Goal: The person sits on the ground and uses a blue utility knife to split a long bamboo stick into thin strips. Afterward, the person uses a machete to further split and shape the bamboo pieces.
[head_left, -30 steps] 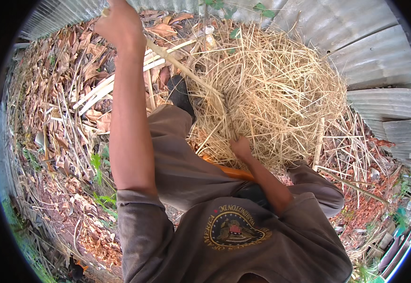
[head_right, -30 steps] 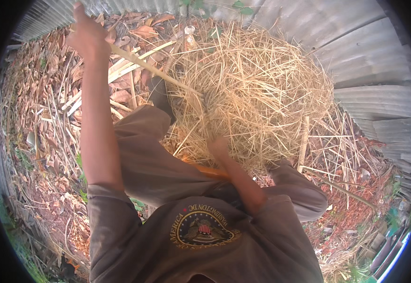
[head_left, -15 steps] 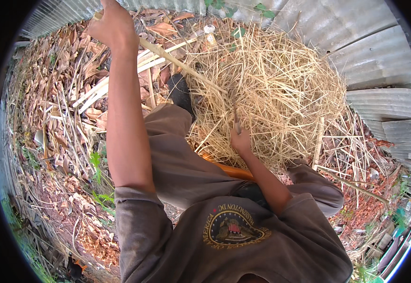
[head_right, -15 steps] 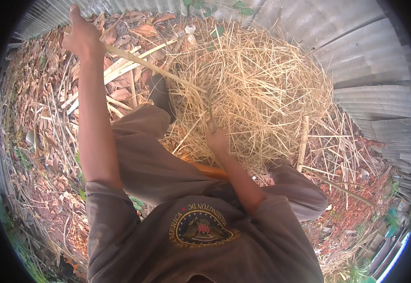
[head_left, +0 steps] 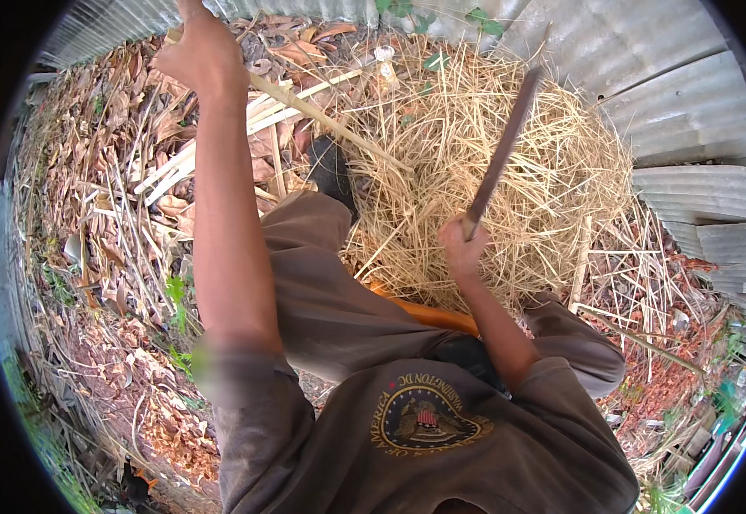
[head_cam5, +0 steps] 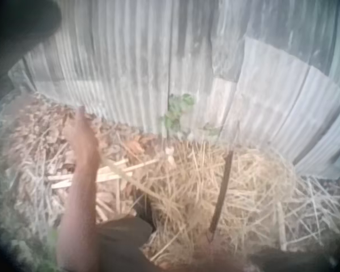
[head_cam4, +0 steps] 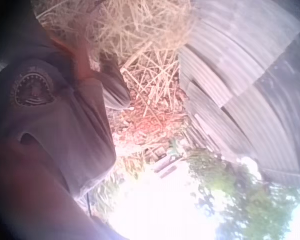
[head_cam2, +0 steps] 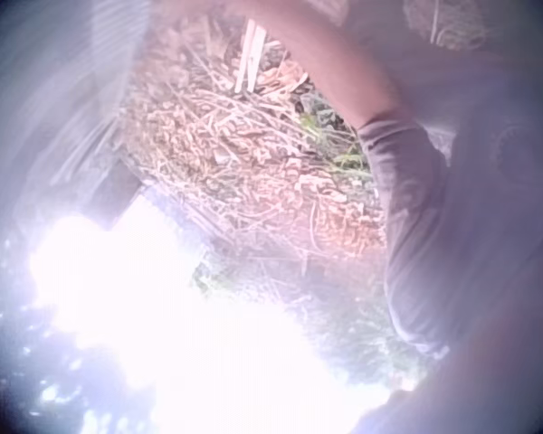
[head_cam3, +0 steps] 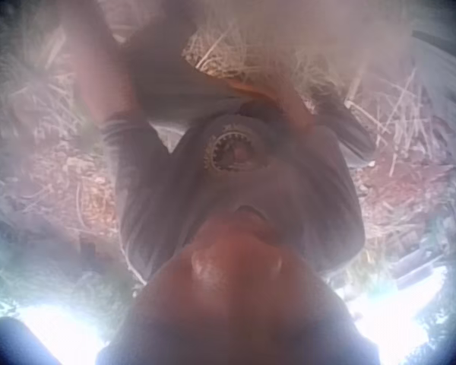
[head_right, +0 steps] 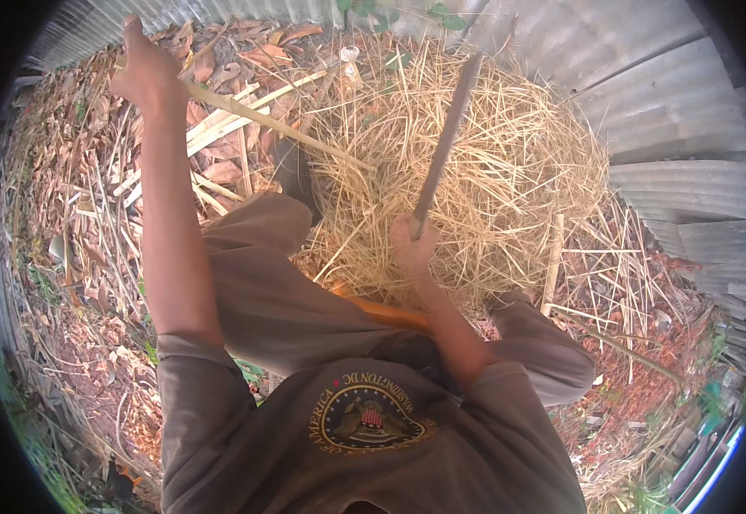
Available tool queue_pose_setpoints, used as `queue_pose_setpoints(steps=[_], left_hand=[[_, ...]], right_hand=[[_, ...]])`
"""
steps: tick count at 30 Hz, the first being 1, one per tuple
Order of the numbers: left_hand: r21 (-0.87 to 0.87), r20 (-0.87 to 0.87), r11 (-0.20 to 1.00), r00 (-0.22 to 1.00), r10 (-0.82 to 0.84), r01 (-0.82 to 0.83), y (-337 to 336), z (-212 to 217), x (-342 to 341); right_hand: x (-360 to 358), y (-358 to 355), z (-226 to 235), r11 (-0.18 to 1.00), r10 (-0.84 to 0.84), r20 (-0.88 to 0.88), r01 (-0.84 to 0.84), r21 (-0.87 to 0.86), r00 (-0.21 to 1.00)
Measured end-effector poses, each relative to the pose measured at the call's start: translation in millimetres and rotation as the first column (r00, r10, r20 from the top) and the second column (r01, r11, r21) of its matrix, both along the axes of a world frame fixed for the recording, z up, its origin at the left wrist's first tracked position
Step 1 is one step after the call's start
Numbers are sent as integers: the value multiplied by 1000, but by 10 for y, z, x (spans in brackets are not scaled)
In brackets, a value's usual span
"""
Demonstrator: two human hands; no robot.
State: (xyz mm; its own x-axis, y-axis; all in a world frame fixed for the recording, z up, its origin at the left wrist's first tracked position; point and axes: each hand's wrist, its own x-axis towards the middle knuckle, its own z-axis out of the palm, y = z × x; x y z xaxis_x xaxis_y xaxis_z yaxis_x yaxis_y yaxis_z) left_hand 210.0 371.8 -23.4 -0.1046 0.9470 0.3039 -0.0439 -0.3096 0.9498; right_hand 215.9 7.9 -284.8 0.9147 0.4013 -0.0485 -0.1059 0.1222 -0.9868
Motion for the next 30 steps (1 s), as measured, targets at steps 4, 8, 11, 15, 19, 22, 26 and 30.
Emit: queue_pose_setpoints(steps=[4,8,11,15,19,22,26,30], left_hand=[[6,0,1000,1000,-6,6,-2,2,40],[-20,14,1000,1000,-22,22,4,-8,43],[-16,18,1000,1000,-17,17,4,-17,60],[-4,-7,1000,1000,21,-21,27,-89,9],[98,-52,995,999,12,-7,111,-115,45],[-102,135,978,977,-167,182,-622,391,7],[-84,61,994,996,-61,66,-310,169,28],[430,-371,896,883,288,-112,-25,-64,71]], right_hand=[[-365,-385,-830,717,47,-545,-408,-565,837],[-150,-251,-293,767,-18,-678,-425,-481,735],[64,-139,40,728,51,-465,-351,-588,884],[207,28,737,922,122,-93,-147,-358,988],[-133,-38,-171,951,-62,151,104,-291,987],[-360,-398,-1137,526,159,-387,-409,-745,908],[-181,-298,-574,638,50,-612,-497,-588,789],[108,-258,-170,780,35,-713,-466,-419,700]])
